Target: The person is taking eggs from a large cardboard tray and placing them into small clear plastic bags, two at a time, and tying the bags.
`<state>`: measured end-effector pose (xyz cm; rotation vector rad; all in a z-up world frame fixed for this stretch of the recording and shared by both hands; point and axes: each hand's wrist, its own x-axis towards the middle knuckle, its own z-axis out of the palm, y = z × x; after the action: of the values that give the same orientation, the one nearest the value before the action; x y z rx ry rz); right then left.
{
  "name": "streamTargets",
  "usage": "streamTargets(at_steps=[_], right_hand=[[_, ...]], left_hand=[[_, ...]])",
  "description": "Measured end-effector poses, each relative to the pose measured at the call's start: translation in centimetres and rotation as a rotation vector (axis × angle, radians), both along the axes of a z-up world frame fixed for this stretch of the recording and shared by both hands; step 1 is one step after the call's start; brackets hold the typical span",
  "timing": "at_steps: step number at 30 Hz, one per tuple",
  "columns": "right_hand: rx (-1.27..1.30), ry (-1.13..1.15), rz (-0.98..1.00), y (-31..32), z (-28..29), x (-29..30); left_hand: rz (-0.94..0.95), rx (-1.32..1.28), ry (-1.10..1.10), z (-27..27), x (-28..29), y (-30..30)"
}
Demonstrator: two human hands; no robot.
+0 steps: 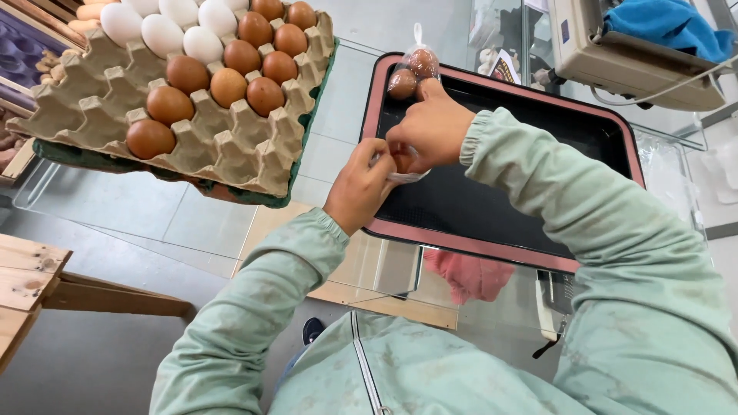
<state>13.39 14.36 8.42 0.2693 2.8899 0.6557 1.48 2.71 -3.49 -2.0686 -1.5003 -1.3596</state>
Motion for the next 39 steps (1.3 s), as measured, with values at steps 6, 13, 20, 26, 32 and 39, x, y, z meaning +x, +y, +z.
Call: streamTargets(at_steps=[6,13,20,26,32,39], right_hand=[[0.172,0.047,0.076,-0.6,-0.6,0.3],[0.112,0.076,0.116,1.3,1.7,0.4],[-0.326,0.375,0.315,-7.9,6.6,-10.4],[-0.359,0.406,0.649,-11.4,4.0,-23.0],[-0.261,-0.001,0.477,-11.5,3.5,-27.5],[-0.314,0.081,0.702,-9.8,2.7,-28.2]], left_hand=[[-0.022,-0.041,-0.033,0.3,0.1,-0.4],[-0.052,0.084,-0.114,1.2,0.2,-0.8],[0.104,0.299,0.113,0.5,0.1,-0.3],[0.078,0.233,0.129,0.2,0.2,-0.9],[0.044,0.217,0.115,-0.2,0.6,-0.5],[-0.003,0.15,0.077,-0.9,0.7,-0.9]])
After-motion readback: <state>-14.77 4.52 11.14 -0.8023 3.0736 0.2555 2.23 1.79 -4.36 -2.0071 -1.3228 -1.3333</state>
